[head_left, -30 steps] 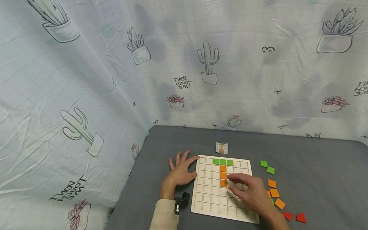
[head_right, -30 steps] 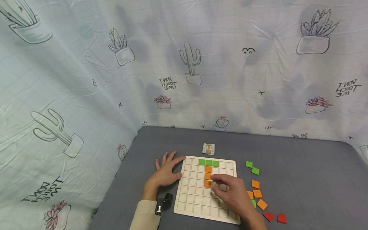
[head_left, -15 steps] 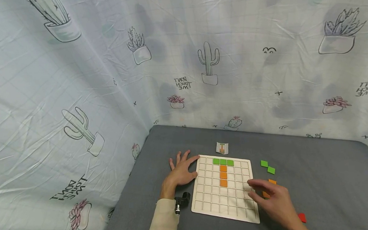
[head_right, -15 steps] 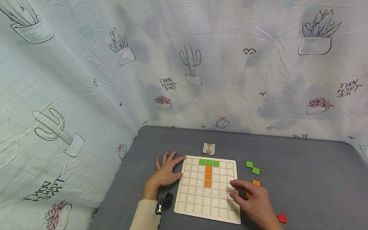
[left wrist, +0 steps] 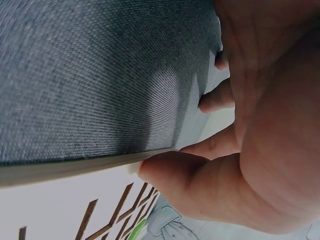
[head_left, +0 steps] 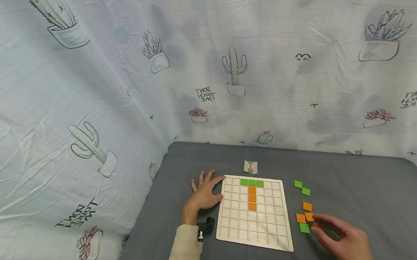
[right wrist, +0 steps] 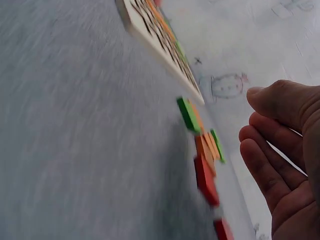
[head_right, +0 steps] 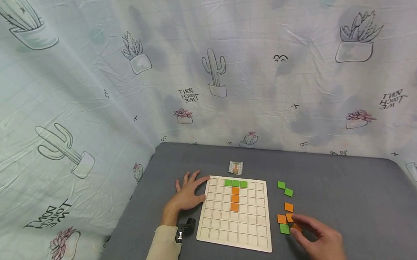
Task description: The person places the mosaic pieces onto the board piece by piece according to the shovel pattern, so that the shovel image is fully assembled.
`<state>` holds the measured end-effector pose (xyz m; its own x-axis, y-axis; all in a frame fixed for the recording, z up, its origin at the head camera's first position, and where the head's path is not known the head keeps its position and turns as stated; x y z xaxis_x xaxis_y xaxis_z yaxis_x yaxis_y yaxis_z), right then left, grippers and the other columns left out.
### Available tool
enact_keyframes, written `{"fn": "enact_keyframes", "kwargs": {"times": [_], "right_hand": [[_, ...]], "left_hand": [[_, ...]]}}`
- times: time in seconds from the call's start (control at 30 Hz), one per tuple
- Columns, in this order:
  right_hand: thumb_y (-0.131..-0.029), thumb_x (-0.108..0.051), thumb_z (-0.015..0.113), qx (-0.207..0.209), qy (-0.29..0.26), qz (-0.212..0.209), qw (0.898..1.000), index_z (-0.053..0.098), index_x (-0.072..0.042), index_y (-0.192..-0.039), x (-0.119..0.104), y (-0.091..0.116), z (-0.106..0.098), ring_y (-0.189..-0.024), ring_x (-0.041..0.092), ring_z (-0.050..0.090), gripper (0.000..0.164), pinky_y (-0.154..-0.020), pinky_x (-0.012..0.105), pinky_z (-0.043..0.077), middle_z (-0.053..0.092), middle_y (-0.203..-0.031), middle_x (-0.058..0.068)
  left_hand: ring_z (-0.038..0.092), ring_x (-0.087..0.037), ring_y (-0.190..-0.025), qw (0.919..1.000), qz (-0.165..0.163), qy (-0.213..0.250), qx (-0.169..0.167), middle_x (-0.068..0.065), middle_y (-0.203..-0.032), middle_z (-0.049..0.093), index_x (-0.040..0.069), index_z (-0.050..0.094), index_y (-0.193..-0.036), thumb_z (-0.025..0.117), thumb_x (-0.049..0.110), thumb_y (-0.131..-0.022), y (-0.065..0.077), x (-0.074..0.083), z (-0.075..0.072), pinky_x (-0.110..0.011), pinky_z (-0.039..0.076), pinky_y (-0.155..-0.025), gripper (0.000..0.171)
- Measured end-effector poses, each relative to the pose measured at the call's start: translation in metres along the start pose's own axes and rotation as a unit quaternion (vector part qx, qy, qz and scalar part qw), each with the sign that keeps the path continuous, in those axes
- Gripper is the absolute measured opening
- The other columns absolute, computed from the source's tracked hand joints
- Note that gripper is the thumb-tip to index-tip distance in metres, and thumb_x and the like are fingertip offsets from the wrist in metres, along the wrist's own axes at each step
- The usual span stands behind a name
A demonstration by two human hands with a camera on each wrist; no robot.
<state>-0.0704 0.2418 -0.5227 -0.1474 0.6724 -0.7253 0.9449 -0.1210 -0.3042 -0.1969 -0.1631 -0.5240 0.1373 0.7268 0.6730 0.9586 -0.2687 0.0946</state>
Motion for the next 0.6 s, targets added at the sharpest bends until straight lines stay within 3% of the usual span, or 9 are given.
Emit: {"fn": "enact_keyframes", "kwargs": {"times": [0.27, 0.43, 0.6], "right_hand": [[-0.085, -0.015, 0.095, 0.003, 0.03, 0.096, 0.995, 0.083, -0.009, -0.118, 0.013, 0.01, -0.011, -0.081, -0.016, 0.068, 0.036, -0.066, 0.007, 0.055, 0.084, -0.101, 0.0], [-0.082, -0.01, 0.097, 0.017, 0.042, 0.093, 0.995, 0.083, -0.008, -0.115, 0.015, 0.012, -0.009, -0.078, -0.017, 0.067, 0.036, -0.065, 0.005, 0.053, 0.084, -0.103, 0.01], [-0.083, -0.011, 0.096, 0.006, 0.056, 0.085, 0.995, 0.082, -0.006, -0.116, 0.018, 0.014, -0.006, -0.077, -0.017, 0.065, 0.036, -0.062, 0.006, 0.052, 0.084, -0.107, 0.016]], "left_hand": [[0.003, -0.053, -0.169, 1.0, 0.007, -0.003, 0.004, -0.019, -0.181, 0.025, 0.022, 0.056, -0.162, 0.072, 0.016, -0.098, -0.002, -0.001, 0.0, -0.084, -0.011, -0.124, 0.066], [0.001, -0.051, -0.169, 1.0, 0.003, 0.0, 0.0, -0.017, -0.182, 0.024, 0.023, 0.056, -0.162, 0.072, 0.017, -0.098, -0.001, -0.003, 0.001, -0.084, -0.011, -0.124, 0.066], [0.002, -0.051, -0.17, 1.0, 0.004, -0.001, 0.0, -0.016, -0.182, 0.024, 0.023, 0.056, -0.163, 0.072, 0.017, -0.099, -0.001, -0.003, 0.002, -0.084, -0.011, -0.125, 0.066]]}}
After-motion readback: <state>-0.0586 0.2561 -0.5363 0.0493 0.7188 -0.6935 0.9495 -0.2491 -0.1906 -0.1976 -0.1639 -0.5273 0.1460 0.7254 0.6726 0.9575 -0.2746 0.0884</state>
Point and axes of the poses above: each hand's wrist, its own y-axis away from the middle knuckle, its own z-axis out of the palm, x = y × z, the point moved 2 cm from there along -y, towards the middle knuckle
